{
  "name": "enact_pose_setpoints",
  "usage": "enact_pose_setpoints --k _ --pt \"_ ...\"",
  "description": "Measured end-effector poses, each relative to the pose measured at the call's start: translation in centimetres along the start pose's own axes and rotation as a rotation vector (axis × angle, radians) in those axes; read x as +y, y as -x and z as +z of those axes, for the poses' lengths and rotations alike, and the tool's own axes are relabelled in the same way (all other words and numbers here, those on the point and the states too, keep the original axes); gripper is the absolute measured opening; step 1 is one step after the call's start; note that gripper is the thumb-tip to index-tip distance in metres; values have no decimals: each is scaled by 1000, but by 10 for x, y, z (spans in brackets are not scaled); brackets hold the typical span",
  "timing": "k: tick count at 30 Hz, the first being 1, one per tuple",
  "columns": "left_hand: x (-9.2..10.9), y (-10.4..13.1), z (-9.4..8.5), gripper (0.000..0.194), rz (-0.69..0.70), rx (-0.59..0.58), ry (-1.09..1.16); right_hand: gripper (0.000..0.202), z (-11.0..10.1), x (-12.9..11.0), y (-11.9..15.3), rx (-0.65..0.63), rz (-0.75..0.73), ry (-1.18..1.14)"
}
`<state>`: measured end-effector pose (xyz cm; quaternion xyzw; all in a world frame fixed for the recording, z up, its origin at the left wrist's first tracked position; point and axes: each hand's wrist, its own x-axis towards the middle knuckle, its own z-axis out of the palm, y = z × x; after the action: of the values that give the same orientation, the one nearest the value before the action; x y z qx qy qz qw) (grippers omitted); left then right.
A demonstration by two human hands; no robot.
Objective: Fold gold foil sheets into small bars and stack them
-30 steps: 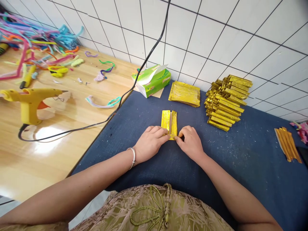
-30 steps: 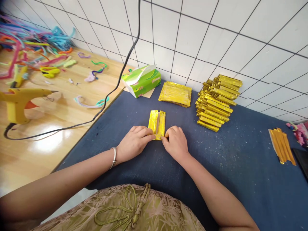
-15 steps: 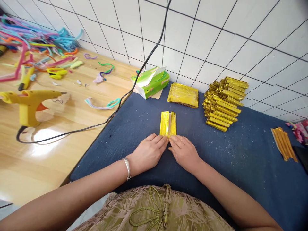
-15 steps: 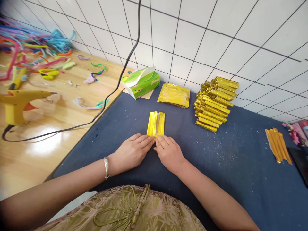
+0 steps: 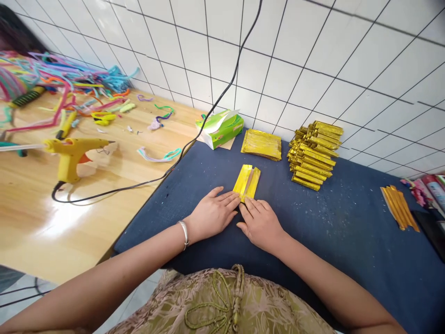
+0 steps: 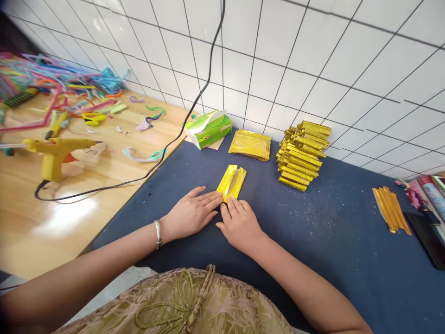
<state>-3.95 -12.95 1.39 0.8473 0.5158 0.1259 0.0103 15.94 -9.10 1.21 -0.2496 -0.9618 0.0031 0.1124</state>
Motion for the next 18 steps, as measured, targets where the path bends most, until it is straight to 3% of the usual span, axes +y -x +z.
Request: enact_pose_setpoints --k 6,11,15,18 --pt "-17 -19 11 34 47 31 -13 43 -10 -19 -1 -73 -84 -161" --pt "-19 -25 26 36 13 1 -1 31 -6 -16 7 -96 -168 -245" --pt "-21 -26 30 39 32 -40 2 25 -14 8 16 -34 -265 -330" --pt "-31 -37 28 39 107 -82 18 30 -21 42 21 97 -114 -304"
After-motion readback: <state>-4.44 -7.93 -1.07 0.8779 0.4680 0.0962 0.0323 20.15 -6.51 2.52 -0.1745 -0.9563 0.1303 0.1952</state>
